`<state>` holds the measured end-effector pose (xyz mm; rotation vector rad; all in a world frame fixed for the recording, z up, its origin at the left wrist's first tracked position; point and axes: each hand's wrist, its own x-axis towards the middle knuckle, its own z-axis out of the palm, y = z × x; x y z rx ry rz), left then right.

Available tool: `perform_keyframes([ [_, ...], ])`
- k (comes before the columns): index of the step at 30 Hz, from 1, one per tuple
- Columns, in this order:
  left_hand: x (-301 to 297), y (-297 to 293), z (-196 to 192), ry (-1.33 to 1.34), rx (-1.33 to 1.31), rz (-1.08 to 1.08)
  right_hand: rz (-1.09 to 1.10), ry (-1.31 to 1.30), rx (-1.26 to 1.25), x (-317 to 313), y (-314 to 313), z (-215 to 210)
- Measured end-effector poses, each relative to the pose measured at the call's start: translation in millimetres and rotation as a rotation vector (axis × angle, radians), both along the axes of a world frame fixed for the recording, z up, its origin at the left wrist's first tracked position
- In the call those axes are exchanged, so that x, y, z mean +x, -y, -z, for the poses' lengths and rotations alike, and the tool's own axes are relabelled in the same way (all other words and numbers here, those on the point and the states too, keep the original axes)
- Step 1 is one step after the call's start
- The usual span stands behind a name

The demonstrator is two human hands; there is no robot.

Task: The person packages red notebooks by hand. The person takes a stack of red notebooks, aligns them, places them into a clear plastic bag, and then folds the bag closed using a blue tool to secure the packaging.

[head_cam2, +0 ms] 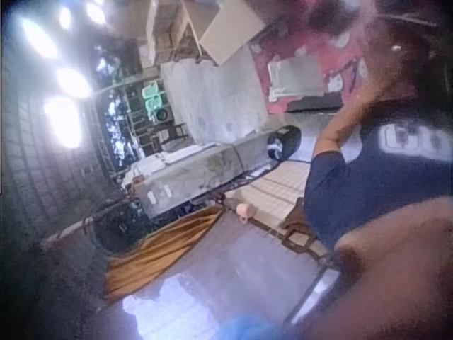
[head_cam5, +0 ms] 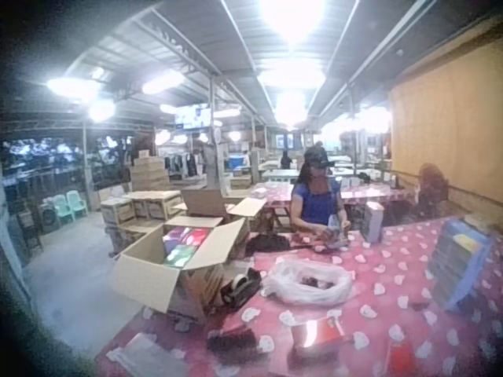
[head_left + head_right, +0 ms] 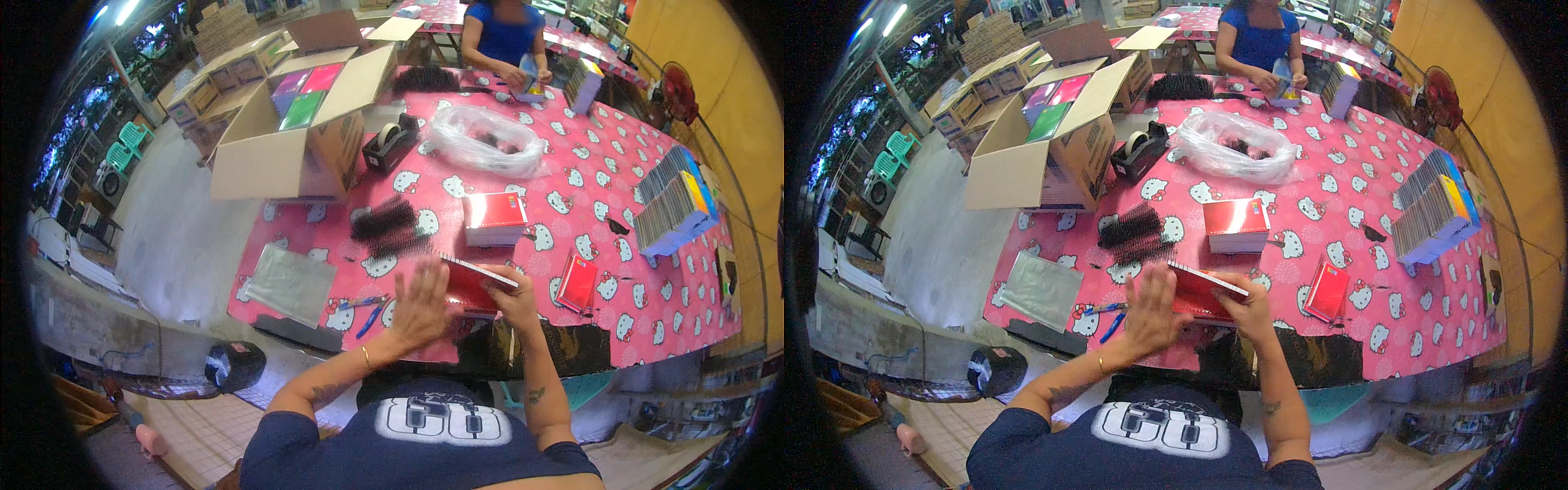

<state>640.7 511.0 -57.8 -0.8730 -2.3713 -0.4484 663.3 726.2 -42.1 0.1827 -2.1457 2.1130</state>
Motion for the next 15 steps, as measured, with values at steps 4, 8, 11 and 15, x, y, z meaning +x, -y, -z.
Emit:
perform_keyframes([
  [4, -36.6, 9.2, -46.4, 0.063, -0.012, 0.089, -0.046, -0.013, 0.014, 0.4, -4.6, 5.5],
  [8, -35.2, 8.9, -43.7, -0.002, -0.095, 0.103, -0.076, -0.037, 0.023, -0.5, -4.1, -2.8],
  [11, -1.5, -3.2, 6.2, 0.018, -0.098, -0.006, -0.056, 0.014, -0.035, -0.3, -2.4, -0.4],
  [15, 5.2, -9.9, 15.1, -0.023, -0.150, 0.021, -0.050, -0.086, 0.005, -1.7, -0.9, -3.4],
])
